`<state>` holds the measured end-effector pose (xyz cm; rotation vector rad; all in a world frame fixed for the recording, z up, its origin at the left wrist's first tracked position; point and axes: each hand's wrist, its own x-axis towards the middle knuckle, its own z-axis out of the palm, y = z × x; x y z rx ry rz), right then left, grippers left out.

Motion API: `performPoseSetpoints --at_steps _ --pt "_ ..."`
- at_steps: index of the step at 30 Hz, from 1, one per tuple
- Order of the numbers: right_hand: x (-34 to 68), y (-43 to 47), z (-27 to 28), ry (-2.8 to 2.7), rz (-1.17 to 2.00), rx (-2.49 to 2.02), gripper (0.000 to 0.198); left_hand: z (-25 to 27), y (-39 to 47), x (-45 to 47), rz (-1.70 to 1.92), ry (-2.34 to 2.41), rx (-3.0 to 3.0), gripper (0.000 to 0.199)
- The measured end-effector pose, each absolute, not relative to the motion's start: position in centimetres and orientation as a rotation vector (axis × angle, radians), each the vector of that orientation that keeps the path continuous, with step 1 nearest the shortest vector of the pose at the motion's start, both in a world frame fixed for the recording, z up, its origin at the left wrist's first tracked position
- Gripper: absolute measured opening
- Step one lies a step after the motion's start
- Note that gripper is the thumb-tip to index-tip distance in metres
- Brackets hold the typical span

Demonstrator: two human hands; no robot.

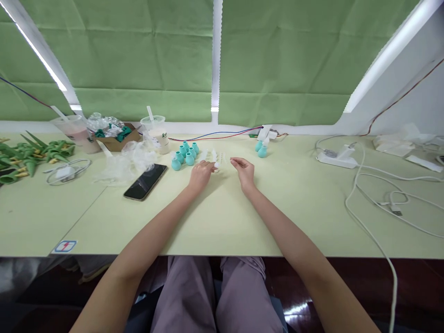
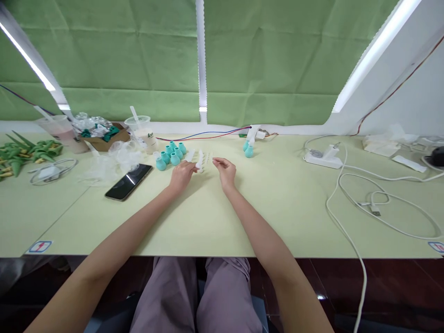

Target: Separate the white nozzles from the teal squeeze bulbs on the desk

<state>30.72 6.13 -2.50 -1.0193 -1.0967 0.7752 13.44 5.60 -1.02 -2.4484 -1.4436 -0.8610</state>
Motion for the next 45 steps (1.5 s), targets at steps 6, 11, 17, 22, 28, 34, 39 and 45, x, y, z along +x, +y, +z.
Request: performPoseSetpoints --at_steps 6,11,17,22,28,34,39,45 --pt "32.6 7.3 -3.4 -1.332 0.537 -1.407 0.014 -0.9 6.3 12.3 -0.929 -1.465 -2.471 0.037" --pt "31.6 7.8 -2.8 -1.578 0.36 -1.601 0.012 -0.4 6.4 11.8 -0.875 -1.493 -2.44 0.038" --pt "29.3 8.9 -2.5 -1.804 0.038 -1.645 0.017 -0.2 6.7 11.0 -0.777 -1.567 -2.414 0.029" --pt "29.1 9.7 -3.4 -1.879 -0.043 -1.58 0.017 -0.3 6.9 10.9 -0.746 -1.57 -2.396 0.024" --pt "29.6 10.2 -3.8 -1.903 -0.044 -1.543 0.015 -0.3 6.7 11.4 -0.902 -1.473 -2.342 0.027" --pt "29.8 9.7 -3.5 -1.762 -0.057 -1.517 0.017 -0.3 6.6 11.5 -0.938 -1.452 -2.351 0.027" --pt "29.8 9.5 -3.6 -1.83 -0.115 -1.509 0.016 -0.3 6.8 11.3 -0.894 -1.467 -2.347 0.027" --pt "29.5 9.2 -3.4 -1.883 -0.185 -1.482 0.013 -0.2 6.7 11.2 -0.903 -1.476 -2.353 0.027"
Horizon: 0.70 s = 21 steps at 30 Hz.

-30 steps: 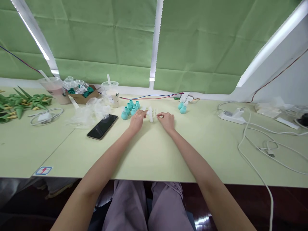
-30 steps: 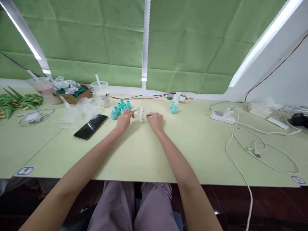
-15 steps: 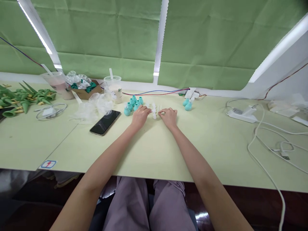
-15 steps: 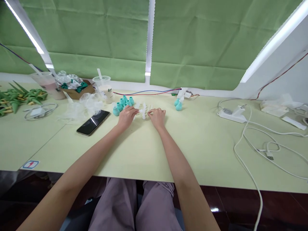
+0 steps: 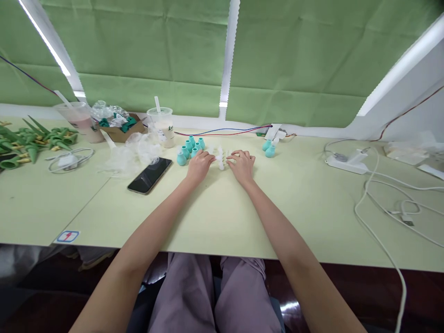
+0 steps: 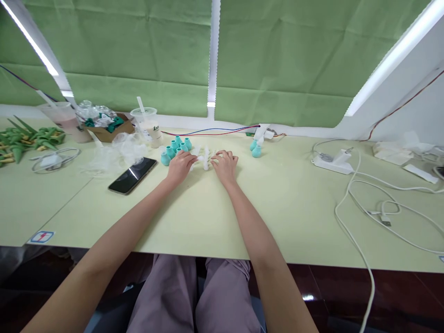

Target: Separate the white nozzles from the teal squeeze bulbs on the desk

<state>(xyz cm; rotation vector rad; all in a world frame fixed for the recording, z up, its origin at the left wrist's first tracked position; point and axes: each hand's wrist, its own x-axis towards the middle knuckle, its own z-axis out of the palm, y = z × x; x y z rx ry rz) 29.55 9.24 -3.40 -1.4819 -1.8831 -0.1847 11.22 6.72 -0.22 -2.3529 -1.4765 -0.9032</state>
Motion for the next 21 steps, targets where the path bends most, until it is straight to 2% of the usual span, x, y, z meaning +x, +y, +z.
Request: performPoseSetpoints --at_steps 21 --pt "29.34 8.85 -2.91 -1.909 -0.207 -1.525 0.017 -0.44 6.89 11.05 -0.931 -1.466 -2.376 0.03"
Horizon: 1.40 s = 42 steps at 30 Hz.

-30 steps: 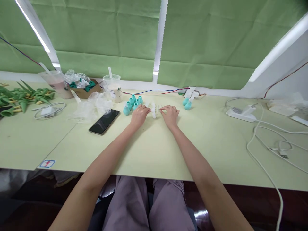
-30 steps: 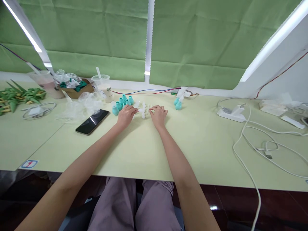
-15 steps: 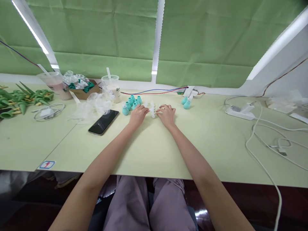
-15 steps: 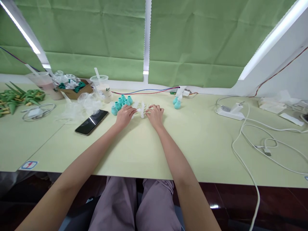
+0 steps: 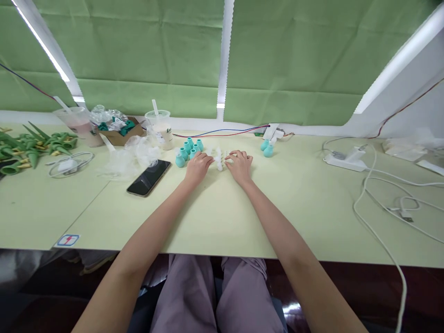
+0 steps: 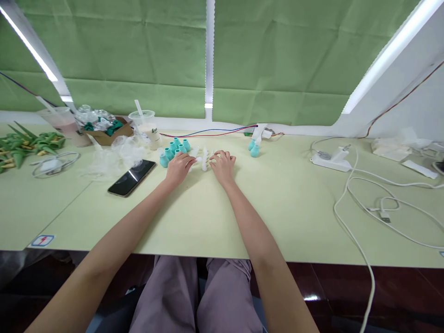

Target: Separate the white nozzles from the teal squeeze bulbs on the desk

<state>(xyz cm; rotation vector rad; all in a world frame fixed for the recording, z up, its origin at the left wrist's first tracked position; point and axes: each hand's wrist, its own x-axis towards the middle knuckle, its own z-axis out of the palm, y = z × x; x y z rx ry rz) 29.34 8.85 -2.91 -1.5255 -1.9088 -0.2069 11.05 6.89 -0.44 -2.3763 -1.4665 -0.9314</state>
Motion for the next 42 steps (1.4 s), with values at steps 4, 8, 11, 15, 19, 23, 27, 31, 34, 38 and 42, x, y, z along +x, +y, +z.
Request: performPoseSetpoints --at_steps 4,8,11,15,19,23,27,31,34,38,42 --pt "28.9 7.6 -2.0 -1.879 -0.232 -1.431 0.026 -0.4 6.9 11.2 -1.02 -1.509 -2.389 0.028" --pt "28.1 6.2 -1.3 -1.855 -0.147 -1.33 0.027 -0.2 7.1 11.5 -1.245 -1.581 -2.489 0.026" --pt "27.8 5.6 -0.9 -1.819 -0.075 -1.254 0.029 0.0 7.1 11.7 -1.378 -1.622 -2.527 0.027" --pt "27.8 5.6 -0.7 -1.889 0.018 -1.131 0.029 0.3 6.9 11.8 -1.354 -1.59 -2.564 0.028" --pt "27.9 6.2 -0.9 -1.935 0.116 -1.098 0.021 0.3 6.5 11.7 -1.257 -1.535 -2.576 0.028" --pt "28.2 6.4 -1.0 -1.909 0.182 -1.156 0.021 0.8 6.1 11.6 -1.33 -1.537 -2.376 0.028" --pt "28.4 6.6 -1.1 -1.931 0.156 -1.166 0.015 2.1 5.9 10.6 -1.584 -1.584 -1.833 0.029" --pt "29.0 7.3 -1.1 -1.942 0.195 -1.165 0.011 2.2 6.5 7.8 -1.759 -1.581 -1.439 0.037" --pt "29.6 7.6 -1.1 -2.005 0.351 -1.132 0.011 1.2 7.0 5.4 -1.723 -1.578 -1.495 0.045" --pt "30.3 7.7 -1.3 -2.076 0.414 -1.158 0.005 -0.2 7.3 3.7 -1.58 -1.754 -1.558 0.046" --pt "30.6 7.8 -1.7 -2.106 0.39 -1.164 0.004 -0.5 7.6 3.2 -1.358 -1.859 -1.644 0.047"
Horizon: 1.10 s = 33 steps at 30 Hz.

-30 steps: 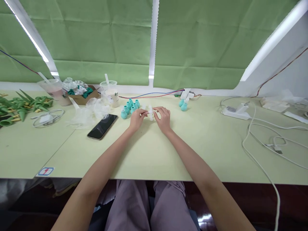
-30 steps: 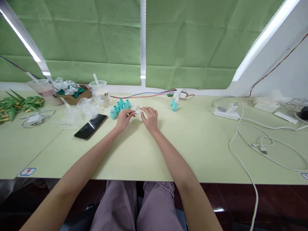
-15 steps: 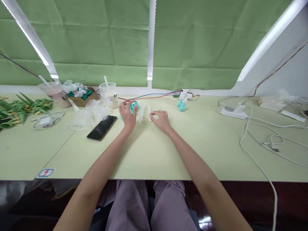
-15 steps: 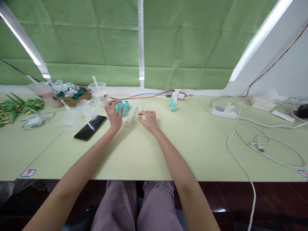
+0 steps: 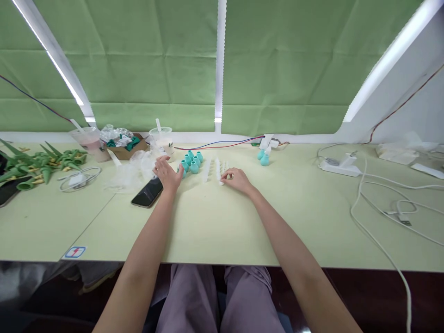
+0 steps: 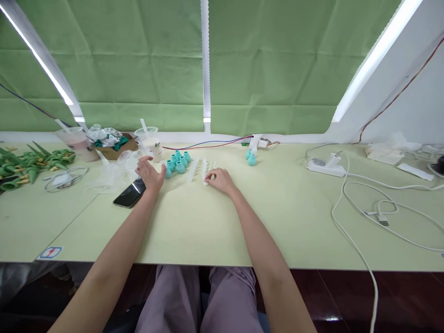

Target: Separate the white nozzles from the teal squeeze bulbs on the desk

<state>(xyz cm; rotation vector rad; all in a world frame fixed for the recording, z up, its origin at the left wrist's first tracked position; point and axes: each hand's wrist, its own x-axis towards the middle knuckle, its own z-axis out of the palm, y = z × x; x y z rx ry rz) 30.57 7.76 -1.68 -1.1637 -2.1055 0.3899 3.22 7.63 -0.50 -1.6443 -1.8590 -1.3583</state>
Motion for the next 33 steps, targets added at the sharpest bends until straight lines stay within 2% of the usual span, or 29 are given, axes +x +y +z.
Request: performPoseSetpoints --at_steps 5,13,18,23,30,33 --pt "30.5 7.8 -1.9 -2.105 0.413 -1.164 0.009 -0.4 8.1 3.2 -1.214 -1.922 -1.748 0.036" --pt "30.4 7.9 -1.7 -2.02 0.422 -1.13 0.018 -1.5 9.0 2.9 -1.068 -1.993 -1.776 0.03" --pt "30.3 7.6 -1.0 -1.889 0.321 -1.045 0.022 -0.7 8.6 3.2 -1.187 -1.835 -1.686 0.03" --pt "29.3 6.3 -0.2 -1.784 0.072 -1.001 0.022 0.4 7.5 6.1 -1.277 -1.659 -1.757 0.03" --pt "27.5 5.3 -0.1 -1.958 -0.453 -0.911 0.022 1.2 5.9 10.8 -1.063 -1.314 -2.324 0.024" --pt "27.8 5.4 -0.4 -2.016 -0.562 -0.921 0.025 1.5 5.7 11.2 -1.013 -1.206 -2.492 0.024"
